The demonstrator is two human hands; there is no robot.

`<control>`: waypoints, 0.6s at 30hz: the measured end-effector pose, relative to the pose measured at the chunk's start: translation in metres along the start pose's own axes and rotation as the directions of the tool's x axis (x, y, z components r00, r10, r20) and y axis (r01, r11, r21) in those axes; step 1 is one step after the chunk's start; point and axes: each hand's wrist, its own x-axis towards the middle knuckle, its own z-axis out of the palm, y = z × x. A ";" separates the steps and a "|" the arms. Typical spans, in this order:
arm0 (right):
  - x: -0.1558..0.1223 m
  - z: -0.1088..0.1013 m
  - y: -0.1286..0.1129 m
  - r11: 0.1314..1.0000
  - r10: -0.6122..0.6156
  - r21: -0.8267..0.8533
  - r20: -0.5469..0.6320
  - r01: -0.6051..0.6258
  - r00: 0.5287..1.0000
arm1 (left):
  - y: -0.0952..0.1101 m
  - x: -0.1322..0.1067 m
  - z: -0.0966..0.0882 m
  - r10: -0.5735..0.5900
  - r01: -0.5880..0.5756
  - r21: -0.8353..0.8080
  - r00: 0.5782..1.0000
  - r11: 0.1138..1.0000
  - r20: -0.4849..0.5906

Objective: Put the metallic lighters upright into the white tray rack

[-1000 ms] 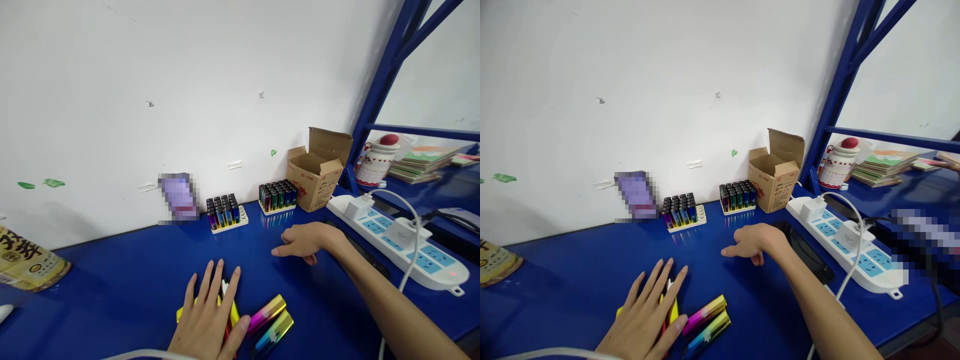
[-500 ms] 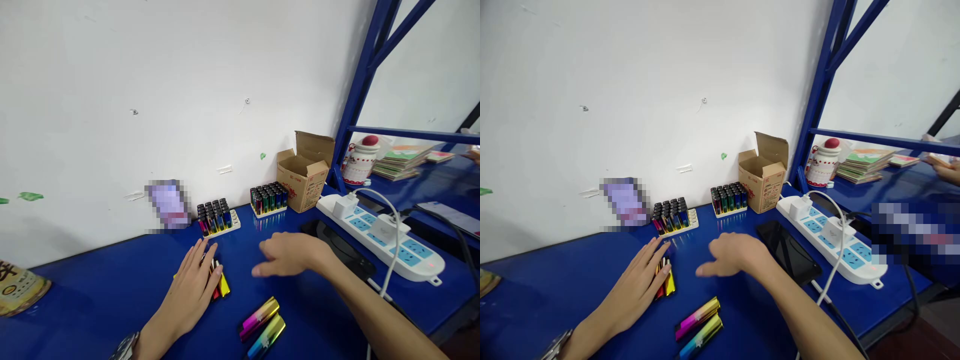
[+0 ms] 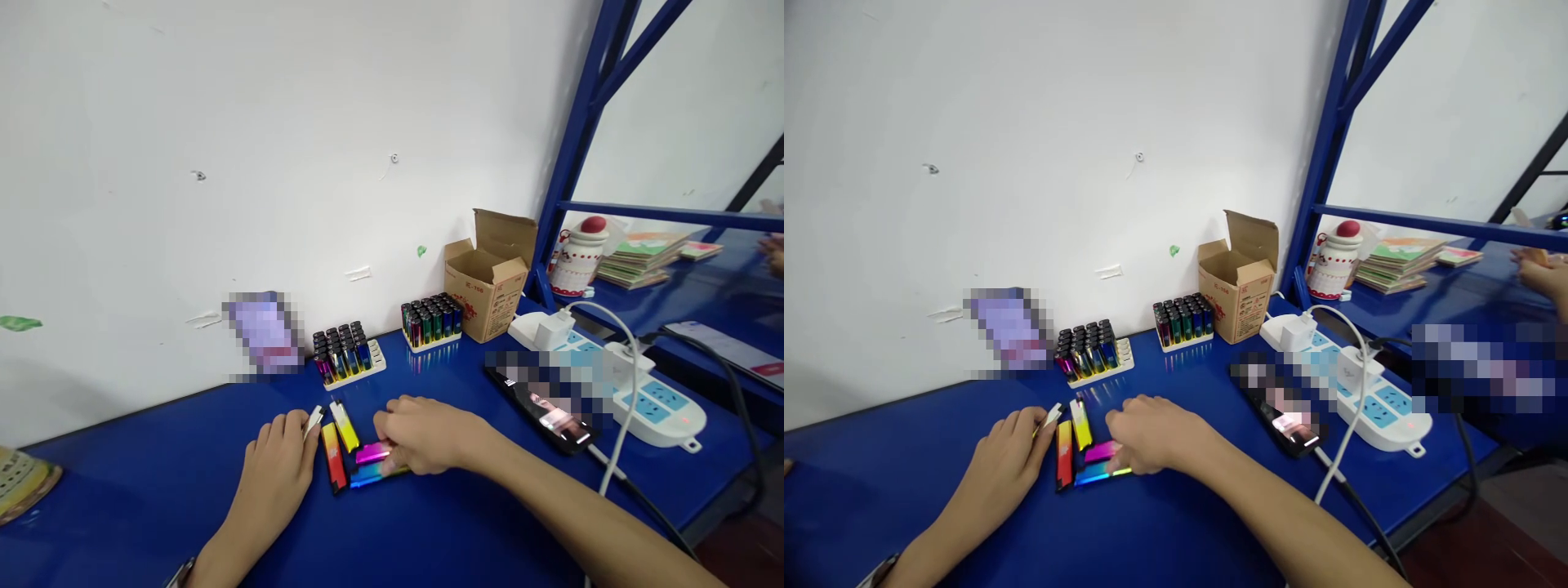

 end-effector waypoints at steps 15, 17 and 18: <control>0.061 0.011 0.024 0.603 0.185 0.691 -0.607 0.398 0.773 | -0.008 0.022 -0.004 -0.294 0.108 -0.763 0.949 0.637 -0.111; 0.073 0.015 0.028 0.606 0.300 0.704 -0.633 0.370 0.714 | -0.005 0.027 -0.002 -0.319 0.105 -0.794 0.941 0.599 -0.115; 0.078 0.018 0.031 0.594 0.345 0.718 -0.635 0.363 0.691 | -0.004 0.028 -0.001 -0.327 0.105 -0.809 0.939 0.578 -0.111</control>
